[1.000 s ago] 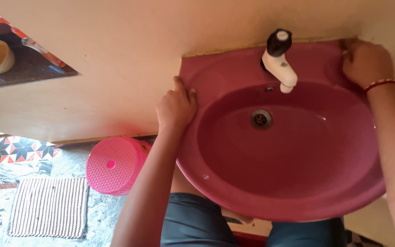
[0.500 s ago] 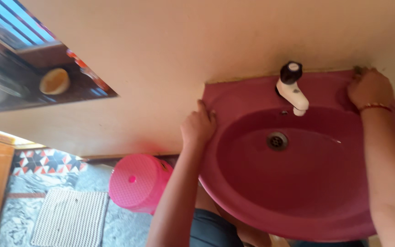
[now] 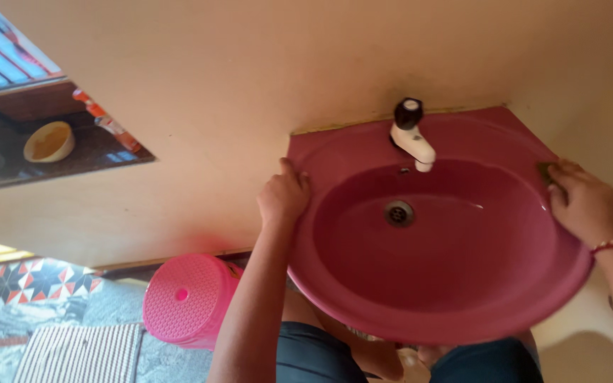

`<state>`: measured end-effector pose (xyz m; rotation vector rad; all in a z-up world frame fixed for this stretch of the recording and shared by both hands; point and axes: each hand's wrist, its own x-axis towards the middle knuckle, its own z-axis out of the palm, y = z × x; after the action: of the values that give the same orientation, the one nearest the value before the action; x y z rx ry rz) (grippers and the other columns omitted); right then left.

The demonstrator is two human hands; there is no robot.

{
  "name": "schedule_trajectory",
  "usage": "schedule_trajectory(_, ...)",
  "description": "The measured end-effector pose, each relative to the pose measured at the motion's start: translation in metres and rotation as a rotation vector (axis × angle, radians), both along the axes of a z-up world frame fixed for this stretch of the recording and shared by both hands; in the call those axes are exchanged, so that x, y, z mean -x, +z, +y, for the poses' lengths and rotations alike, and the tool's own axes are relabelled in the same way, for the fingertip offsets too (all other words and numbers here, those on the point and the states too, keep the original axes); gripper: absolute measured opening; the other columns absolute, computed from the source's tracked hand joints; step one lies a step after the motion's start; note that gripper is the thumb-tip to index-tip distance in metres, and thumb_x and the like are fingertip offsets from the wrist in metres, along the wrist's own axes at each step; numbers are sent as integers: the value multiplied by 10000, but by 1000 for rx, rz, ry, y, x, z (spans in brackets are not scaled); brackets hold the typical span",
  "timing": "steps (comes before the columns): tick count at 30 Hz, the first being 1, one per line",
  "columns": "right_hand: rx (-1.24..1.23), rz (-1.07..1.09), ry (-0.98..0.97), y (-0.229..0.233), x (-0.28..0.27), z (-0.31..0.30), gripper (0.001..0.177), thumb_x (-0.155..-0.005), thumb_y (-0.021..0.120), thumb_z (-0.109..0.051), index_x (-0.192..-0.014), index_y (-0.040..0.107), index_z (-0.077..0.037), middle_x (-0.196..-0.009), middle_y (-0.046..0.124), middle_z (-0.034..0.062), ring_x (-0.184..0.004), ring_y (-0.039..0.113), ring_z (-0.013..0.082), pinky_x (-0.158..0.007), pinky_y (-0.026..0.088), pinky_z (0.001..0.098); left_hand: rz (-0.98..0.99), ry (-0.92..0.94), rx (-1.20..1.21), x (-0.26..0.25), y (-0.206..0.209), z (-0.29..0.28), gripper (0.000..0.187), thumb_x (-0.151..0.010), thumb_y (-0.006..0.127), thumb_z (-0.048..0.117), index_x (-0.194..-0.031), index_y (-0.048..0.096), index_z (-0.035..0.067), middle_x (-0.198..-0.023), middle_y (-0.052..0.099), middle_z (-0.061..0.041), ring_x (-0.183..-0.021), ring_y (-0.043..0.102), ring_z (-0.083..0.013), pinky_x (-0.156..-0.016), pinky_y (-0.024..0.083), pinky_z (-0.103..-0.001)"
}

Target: The person cleans a sink and faucet using a scrubbing pad, wiping the interior and exterior surfaces of the basin and the spout by hand.

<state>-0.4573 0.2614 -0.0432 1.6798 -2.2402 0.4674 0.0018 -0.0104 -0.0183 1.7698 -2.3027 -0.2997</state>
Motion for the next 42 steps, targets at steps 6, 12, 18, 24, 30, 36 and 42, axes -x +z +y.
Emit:
schedule_trajectory(6,-228,-35,-109,-5,-58,70,409,-1009,548,-245,-1362,671,-81,-1443,644,113,-1281,635,268,-1043,538,401,-64,-21,31,-1,-6,-3,711,-985,502,488,-1507,378,20,-1002,718,-271,-910,716,-452,-773,560,-574)
schedule_trajectory(12,-160,-113,208,-3,-158,93,255,-908,611,-252,-1050,779,-124,-1205,745,64,-1178,705,246,-1086,484,463,-13,-8,-2,0,0,2,576,-1004,500,463,-1399,435,50,-1010,720,-261,-939,710,-453,-775,557,-573)
schedule_trajectory(18,-512,-450,-24,35,-237,77,345,-918,573,-262,-1197,757,-179,-1172,765,-9,-977,760,185,-916,604,352,-7,3,2,0,5,2,590,-989,513,457,-1403,420,48,-1002,717,-275,-927,706,-468,-778,553,-583)
schedule_trajectory(24,-375,-569,418,25,-307,45,472,-1004,538,-276,-1423,622,-77,-1402,652,135,-1135,699,267,-977,533,402,21,-6,6,0,3,1,623,-974,531,441,-1407,395,14,-979,717,-284,-911,705,-471,-765,555,-580)
schedule_trajectory(30,-153,-440,698,35,-348,20,425,-995,549,-176,-1368,618,16,-1483,547,171,-1339,591,336,-1063,486,431,48,-15,-6,-1,2,0,561,-977,537,432,-1352,424,31,-961,721,-267,-907,704,-470,-768,549,-582)
schedule_trajectory(36,-483,-824,484,57,-326,18,408,-897,625,-150,-1296,710,-142,-1458,623,52,-1107,703,228,-944,577,348,37,-18,10,-3,-2,-1,568,-974,546,443,-1338,423,24,-958,719,-270,-899,703,-471,-761,548,-582)
schedule_trajectory(42,-346,-661,580,66,-323,8,301,-839,726,-143,-1127,745,-60,-1162,738,77,-1077,686,274,-924,544,398,58,-9,-1,-2,-3,-2,554,-975,540,441,-1348,426,47,-974,719,-269,-908,701,-472,-760,546,-593)
